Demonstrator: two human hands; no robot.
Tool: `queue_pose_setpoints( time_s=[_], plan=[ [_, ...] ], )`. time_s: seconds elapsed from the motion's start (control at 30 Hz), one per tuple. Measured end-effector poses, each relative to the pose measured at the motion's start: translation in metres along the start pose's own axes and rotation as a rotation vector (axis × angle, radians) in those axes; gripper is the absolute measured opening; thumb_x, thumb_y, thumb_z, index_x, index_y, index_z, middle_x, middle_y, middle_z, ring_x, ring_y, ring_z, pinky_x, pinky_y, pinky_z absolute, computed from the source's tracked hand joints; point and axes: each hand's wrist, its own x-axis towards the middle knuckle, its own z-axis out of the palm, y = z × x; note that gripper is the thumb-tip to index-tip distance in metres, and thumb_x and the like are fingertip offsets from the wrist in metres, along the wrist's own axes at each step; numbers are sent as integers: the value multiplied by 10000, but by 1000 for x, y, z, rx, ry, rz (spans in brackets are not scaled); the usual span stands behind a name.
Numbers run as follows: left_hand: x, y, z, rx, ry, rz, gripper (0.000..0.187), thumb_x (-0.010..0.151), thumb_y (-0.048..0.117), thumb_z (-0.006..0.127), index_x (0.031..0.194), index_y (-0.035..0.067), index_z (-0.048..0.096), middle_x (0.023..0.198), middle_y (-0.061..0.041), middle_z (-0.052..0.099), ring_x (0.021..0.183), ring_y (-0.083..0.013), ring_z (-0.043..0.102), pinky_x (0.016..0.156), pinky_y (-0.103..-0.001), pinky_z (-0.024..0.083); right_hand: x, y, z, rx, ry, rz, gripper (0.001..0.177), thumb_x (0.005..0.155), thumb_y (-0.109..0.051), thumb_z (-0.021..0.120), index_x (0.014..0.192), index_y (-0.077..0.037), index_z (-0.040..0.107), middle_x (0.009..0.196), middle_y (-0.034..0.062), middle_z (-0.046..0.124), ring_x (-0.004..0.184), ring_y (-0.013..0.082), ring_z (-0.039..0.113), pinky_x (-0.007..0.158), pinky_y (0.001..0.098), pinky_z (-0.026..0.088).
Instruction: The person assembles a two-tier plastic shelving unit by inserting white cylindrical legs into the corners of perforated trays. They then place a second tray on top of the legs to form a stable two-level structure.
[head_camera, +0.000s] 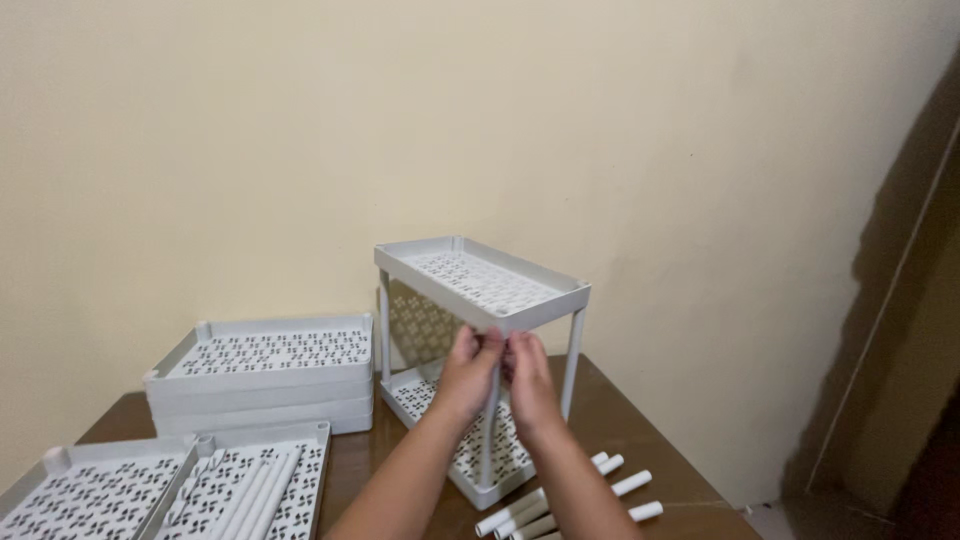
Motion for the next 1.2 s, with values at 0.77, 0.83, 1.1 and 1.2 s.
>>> queue_pose_setpoints(
  time_s=[0.77, 0.83, 1.1, 1.2],
  plan=[
    [134, -39, -193, 329, 346, 34, 567, 1023, 473, 460, 1359, 34, 584, 1295, -129, 656, 1218, -209, 575, 1055, -349, 418, 68, 4, -116, 171, -18, 108, 514, 1053, -532, 272, 794, -130, 461, 580, -21, 364, 470, 97, 288, 437, 266, 259],
    [135, -30, -188, 325, 271, -16, 586, 1035, 502, 444, 1332, 21, 594, 1252, -139, 680, 1185, -216, 590, 1057, -348, 418, 73, 3, -117, 148, -4, 136, 537, 1045, -557, 255, 769, -139, 448, 554, -27, 343, 447, 100, 266, 426, 270, 244],
    [112, 8, -174, 431, 281, -148, 635, 1026, 568, 389, 1285, 35, 618, 1174, -118, 681, 1078, -220, 604, 968, -366, 461, 86, 3, -127, 158, -11, 92, 536, 1048, -560, 256, 777, -143, 457, 557, -29, 364, 446, 91, 268, 417, 267, 228],
    [106, 14, -170, 428, 264, -138, 646, 1030, 567, 404, 1238, 1, 632, 1146, -130, 694, 1061, -227, 614, 955, -364, 474, 90, 4, -127, 156, -6, 93, 562, 1041, -589, 237, 751, -152, 440, 520, -42, 324, 411, 89, 240, 395, 265, 206]
  ],
)
